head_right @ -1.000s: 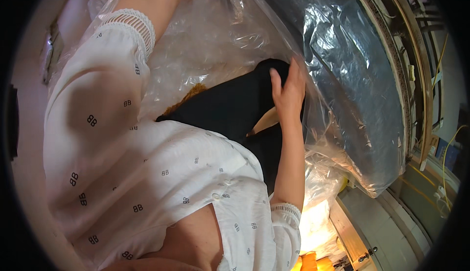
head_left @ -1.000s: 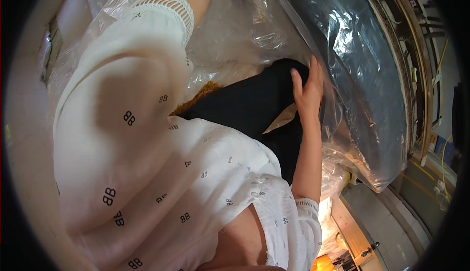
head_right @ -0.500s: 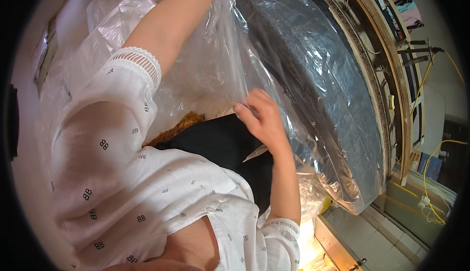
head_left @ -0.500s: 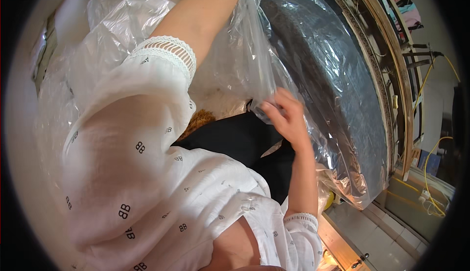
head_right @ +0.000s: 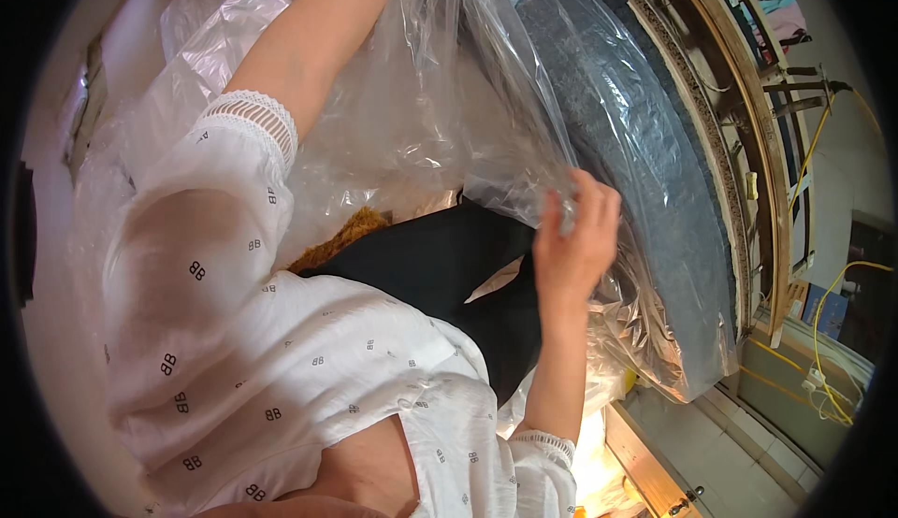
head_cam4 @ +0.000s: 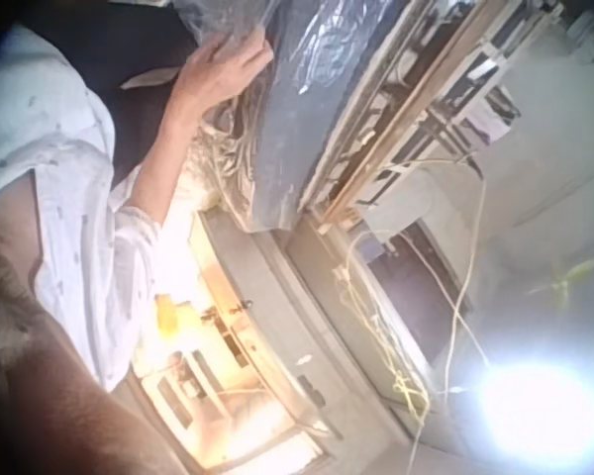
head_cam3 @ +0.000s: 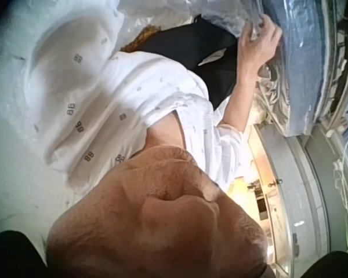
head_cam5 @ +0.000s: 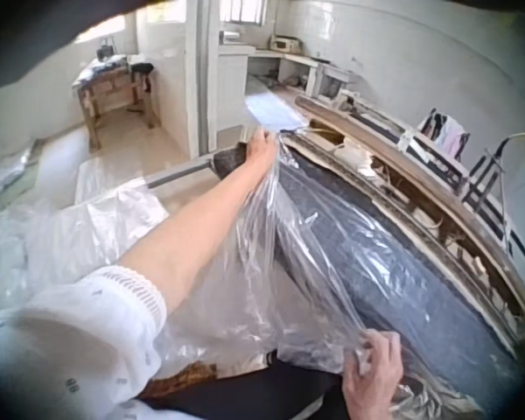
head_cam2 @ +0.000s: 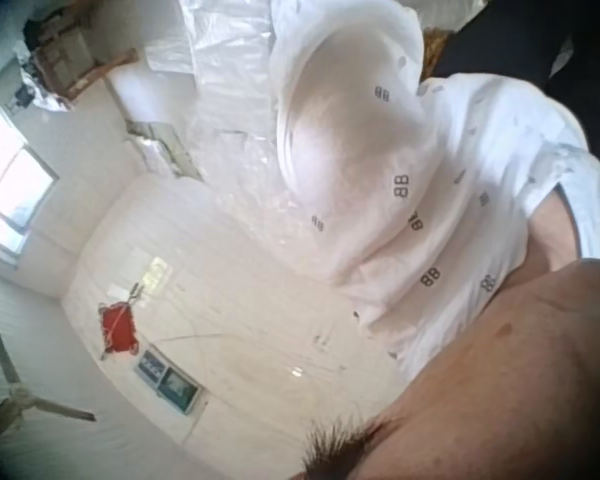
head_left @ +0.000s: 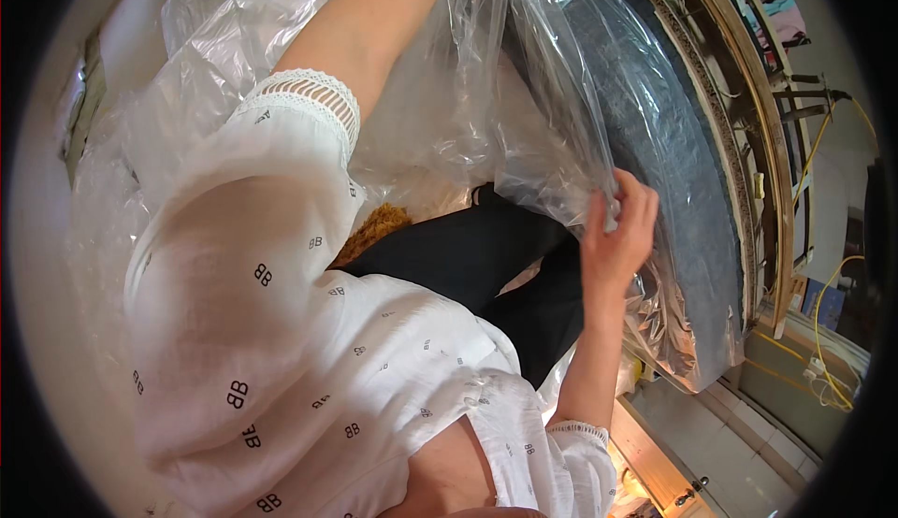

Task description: The person is wrapping a large curved component in clear plastic film.

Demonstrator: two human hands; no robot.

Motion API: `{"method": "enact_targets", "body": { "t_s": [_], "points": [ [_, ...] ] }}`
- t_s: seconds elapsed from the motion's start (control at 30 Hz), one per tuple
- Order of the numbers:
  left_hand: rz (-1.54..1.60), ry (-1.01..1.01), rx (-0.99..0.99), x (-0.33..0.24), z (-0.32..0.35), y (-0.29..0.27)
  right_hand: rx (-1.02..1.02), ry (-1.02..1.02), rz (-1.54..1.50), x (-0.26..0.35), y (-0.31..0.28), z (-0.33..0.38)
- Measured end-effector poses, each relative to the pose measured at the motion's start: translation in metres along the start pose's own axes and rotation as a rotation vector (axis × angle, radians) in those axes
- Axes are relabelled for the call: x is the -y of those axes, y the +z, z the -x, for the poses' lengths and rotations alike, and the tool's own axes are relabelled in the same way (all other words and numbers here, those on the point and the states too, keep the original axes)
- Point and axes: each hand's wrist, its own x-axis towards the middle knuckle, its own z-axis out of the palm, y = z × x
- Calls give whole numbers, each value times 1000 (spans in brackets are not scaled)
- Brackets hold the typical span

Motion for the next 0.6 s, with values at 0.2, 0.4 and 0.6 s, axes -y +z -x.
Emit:
{"method": "enact_targets", "body": {
  "t_s": [0.2, 0.4, 0.6],
  "points": [
    [7, -18, -1, -20, 9, -15, 266, 12, -734, 31, 113, -60],
    [77, -36, 29, -17, 4, -19, 701, 164, -1136, 40, 147, -93],
    [71, -48, 110, -39, 25, -12, 1016, -140, -850, -1, -13, -19]
  ]
}}
